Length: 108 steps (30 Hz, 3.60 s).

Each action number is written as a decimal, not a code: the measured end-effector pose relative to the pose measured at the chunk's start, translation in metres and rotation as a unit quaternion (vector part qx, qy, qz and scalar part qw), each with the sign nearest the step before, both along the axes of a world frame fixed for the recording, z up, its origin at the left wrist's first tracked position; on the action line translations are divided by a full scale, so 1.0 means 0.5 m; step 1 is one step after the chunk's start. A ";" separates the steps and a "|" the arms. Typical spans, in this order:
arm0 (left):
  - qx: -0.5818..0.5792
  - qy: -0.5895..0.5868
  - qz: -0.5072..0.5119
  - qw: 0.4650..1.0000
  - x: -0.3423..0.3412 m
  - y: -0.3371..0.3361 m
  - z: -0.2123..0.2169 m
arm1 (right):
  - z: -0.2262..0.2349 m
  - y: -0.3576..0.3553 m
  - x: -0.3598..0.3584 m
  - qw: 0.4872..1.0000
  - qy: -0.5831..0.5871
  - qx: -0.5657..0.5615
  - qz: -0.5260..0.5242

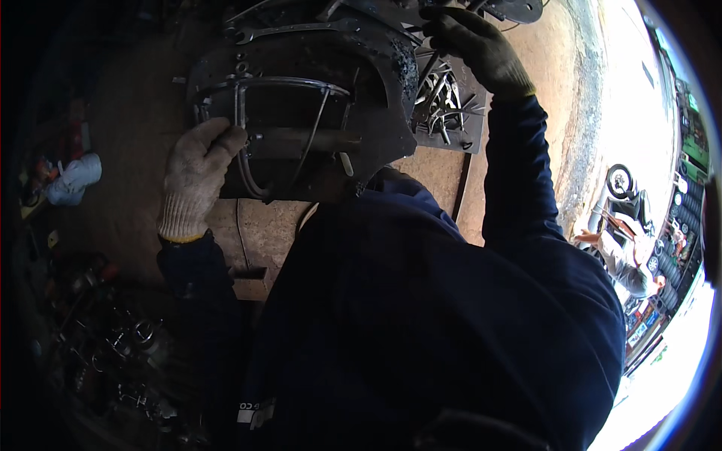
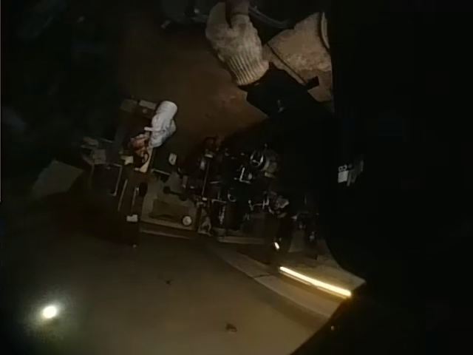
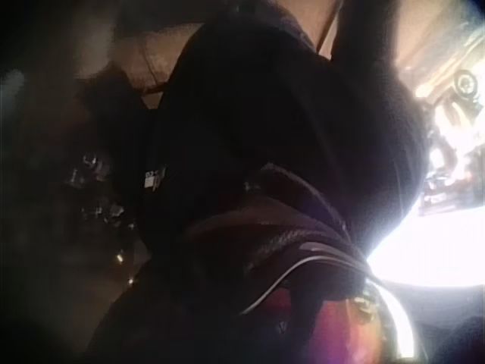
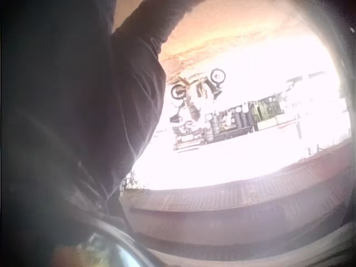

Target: The person assembles a metal structure by aligning curved pipes and flat plates, using a welding torch to join the components while wearing protective gloves. The person subsequently uses a wrench to tighten bolts on the assembled frame.

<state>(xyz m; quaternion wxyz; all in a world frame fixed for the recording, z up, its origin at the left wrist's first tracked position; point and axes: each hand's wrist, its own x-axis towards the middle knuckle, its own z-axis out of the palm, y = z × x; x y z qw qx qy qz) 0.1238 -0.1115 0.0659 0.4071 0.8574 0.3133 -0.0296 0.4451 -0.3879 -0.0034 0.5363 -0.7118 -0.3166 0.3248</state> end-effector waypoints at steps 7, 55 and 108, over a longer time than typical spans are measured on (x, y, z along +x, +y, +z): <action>0.021 0.102 -0.019 0.994 0.027 -0.002 0.034 | -0.171 -0.212 -0.039 0.945 0.182 -0.068 -0.262; -0.084 0.063 0.041 0.994 -0.007 0.009 0.009 | -0.668 -0.305 0.016 0.894 -0.102 -0.413 -0.141; 0.012 -0.161 -0.457 0.875 0.357 0.060 -0.059 | 0.170 0.230 -0.145 0.941 -0.136 0.243 -0.192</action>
